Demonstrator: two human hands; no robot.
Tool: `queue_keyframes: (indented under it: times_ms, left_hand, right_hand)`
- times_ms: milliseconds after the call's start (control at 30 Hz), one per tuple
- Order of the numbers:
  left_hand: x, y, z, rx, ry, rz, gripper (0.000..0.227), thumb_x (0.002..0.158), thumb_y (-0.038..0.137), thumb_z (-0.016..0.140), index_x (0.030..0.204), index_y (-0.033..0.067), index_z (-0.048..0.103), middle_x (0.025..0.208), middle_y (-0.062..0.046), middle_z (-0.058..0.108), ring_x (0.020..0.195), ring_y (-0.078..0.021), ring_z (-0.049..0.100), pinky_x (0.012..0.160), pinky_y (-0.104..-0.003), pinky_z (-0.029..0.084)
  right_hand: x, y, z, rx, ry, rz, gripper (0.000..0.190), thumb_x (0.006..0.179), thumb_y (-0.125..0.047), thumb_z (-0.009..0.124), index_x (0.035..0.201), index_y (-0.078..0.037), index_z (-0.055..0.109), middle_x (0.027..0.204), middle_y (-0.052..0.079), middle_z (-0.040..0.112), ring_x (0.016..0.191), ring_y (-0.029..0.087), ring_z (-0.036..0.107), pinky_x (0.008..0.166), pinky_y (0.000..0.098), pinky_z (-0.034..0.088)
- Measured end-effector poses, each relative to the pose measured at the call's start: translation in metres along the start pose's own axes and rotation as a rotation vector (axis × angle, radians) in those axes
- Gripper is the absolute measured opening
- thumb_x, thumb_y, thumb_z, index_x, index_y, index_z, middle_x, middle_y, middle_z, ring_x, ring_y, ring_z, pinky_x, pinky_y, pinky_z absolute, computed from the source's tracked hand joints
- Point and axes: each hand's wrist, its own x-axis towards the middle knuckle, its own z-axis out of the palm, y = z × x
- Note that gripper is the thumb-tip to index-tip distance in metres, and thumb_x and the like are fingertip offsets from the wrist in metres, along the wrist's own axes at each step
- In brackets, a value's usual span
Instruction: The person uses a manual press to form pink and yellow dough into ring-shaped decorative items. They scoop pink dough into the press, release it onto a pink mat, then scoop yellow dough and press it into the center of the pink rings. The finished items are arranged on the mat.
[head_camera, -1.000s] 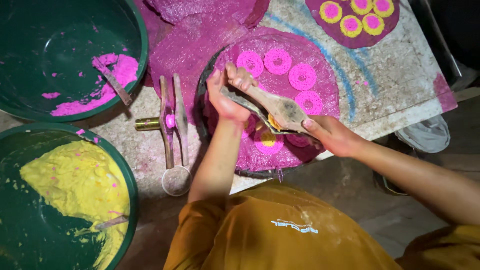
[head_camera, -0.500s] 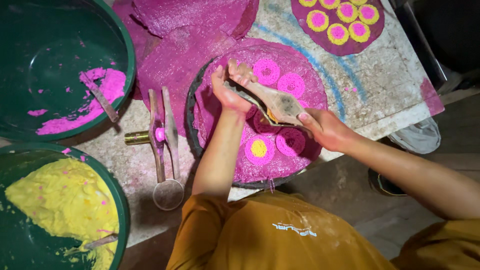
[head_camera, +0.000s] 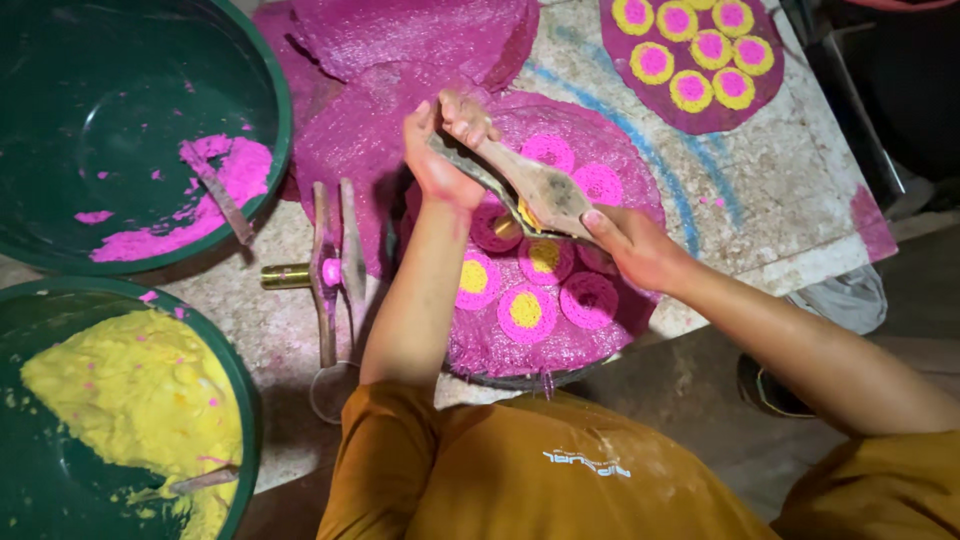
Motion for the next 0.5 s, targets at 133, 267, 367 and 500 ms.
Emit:
queue_keyframes:
  times_ms: [133, 267, 367, 500]
  left_hand:
    - [0.009, 0.010, -0.010, -0.020, 0.063, 0.049, 0.031, 0.096, 0.040, 0.048, 0.078, 0.0144, 0.048, 0.069, 0.001, 0.045, 0.063, -0.0163, 0.046, 0.072, -0.038, 0.045]
    - [0.007, 0.012, -0.031, -0.005, 0.118, 0.064, 0.034, 0.095, 0.043, 0.048, 0.076, 0.0152, 0.048, 0.065, 0.002, 0.042, 0.059, -0.0154, 0.045, 0.066, -0.037, 0.043]
    - [0.007, 0.011, -0.040, -0.073, 0.110, 0.068, 0.034, 0.095, 0.043, 0.048, 0.075, 0.0157, 0.048, 0.065, 0.002, 0.042, 0.059, -0.0148, 0.044, 0.065, -0.035, 0.042]
    - [0.015, 0.015, -0.028, -0.082, 0.097, 0.069, 0.034, 0.095, 0.044, 0.047, 0.077, 0.0156, 0.048, 0.065, 0.003, 0.043, 0.058, -0.0149, 0.045, 0.066, -0.037, 0.044]
  right_hand:
    - [0.020, -0.015, 0.007, -0.117, 0.038, 0.044, 0.058, 0.104, -0.050, 0.040, 0.122, -0.001, 0.067, 0.083, 0.020, 0.069, 0.081, 0.031, 0.069, 0.076, 0.0484, 0.051]
    - [0.026, -0.021, 0.015, -0.091, 0.057, -0.060, 0.060, 0.108, -0.050, 0.039, 0.122, 0.002, 0.066, 0.093, 0.025, 0.071, 0.089, 0.037, 0.071, 0.080, 0.0477, 0.054]
    - [0.031, -0.015, 0.012, -0.173, -0.051, 0.137, 0.059, 0.107, -0.049, 0.038, 0.117, -0.001, 0.070, 0.087, 0.028, 0.072, 0.084, 0.040, 0.072, 0.078, 0.0485, 0.054]
    - [0.042, 0.001, 0.017, -0.108, 0.091, -0.121, 0.060, 0.107, -0.049, 0.041, 0.125, 0.002, 0.067, 0.095, 0.022, 0.072, 0.088, 0.033, 0.070, 0.079, 0.0473, 0.053]
